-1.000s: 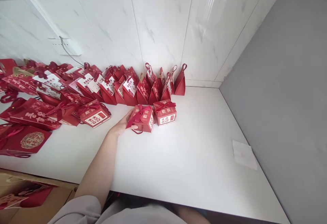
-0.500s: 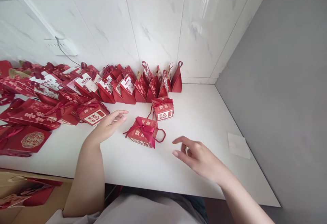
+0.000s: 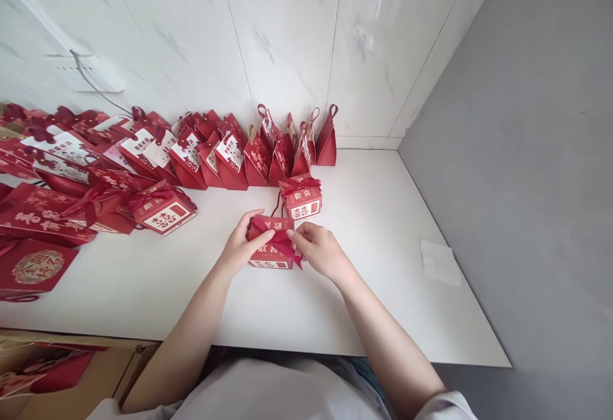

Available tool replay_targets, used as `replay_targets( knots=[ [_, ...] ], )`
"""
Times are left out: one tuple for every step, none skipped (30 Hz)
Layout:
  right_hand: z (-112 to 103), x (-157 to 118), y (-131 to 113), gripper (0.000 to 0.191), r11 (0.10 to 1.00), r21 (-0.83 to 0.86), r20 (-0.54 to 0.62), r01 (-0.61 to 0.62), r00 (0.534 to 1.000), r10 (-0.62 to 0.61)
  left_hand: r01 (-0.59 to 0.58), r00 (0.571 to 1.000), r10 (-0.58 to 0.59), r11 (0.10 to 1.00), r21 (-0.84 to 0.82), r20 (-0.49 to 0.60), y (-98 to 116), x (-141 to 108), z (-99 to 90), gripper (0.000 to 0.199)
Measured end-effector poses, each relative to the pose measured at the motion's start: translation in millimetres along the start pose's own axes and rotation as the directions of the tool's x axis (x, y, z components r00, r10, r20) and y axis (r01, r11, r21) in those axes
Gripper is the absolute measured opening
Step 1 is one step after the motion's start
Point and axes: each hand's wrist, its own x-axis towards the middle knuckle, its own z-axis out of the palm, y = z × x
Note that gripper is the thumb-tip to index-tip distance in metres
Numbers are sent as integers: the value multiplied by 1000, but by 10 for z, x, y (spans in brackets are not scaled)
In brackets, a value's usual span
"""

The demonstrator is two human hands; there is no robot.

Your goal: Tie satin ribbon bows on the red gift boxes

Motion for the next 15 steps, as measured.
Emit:
replay_targets(
  knots=[
    [-22,21,34,39,998,44,-4,-36,999,36,-13,998,13,1000,-5,-53,-30,-3,72,64],
    [-44,43,75,40,994,81,-2,-70,998,70,-27,994,27,1000,-3,-106,-58,-5,145,65],
    [-66,65,120,42,990,114,-2,-87,996,88,-40,988,40,999,3,-151,-81,-3,217,64],
    [-86,86,166,44,987,140,-6,-79,997,81,-50,982,52,999,14,-183,-96,1,282,61],
    [-106,104,211,45,985,162,-15,-49,999,53,-57,977,62,998,30,-202,-104,9,341,59],
    [-124,122,252,45,983,184,-27,-7,1000,12,-63,975,71,997,48,-211,-102,24,390,56],
    [-141,137,287,45,978,207,-43,37,999,-29,-71,973,84,995,69,-214,-94,46,428,53],
    [-157,152,316,44,972,225,-62,72,996,-59,-80,972,98,993,89,-212,-80,79,458,52],
    [-171,168,338,43,966,239,-84,95,993,-77,-89,974,109,990,108,-200,-64,123,479,51],
    [-182,184,356,42,961,252,-106,112,991,-87,-96,977,117,988,120,-180,-49,180,496,50],
    [-190,201,371,41,956,262,-134,129,986,-96,-103,981,121,987,123,-152,-35,247,509,50],
    [-195,219,386,40,951,272,-168,149,980,-105,-109,985,123,988,114,-121,-26,322,522,50],
    [-196,236,400,40,944,284,-205,169,972,-112,-116,989,124,989,88,-86,-20,401,536,50],
    [-196,252,414,40,936,300,-242,186,964,-114,-125,991,127,991,44,-46,-17,479,551,51],
    [-194,265,427,40,927,318,-272,197,956,-110,-129,992,129,992,-13,-1,-17,549,568,51]
  ],
)
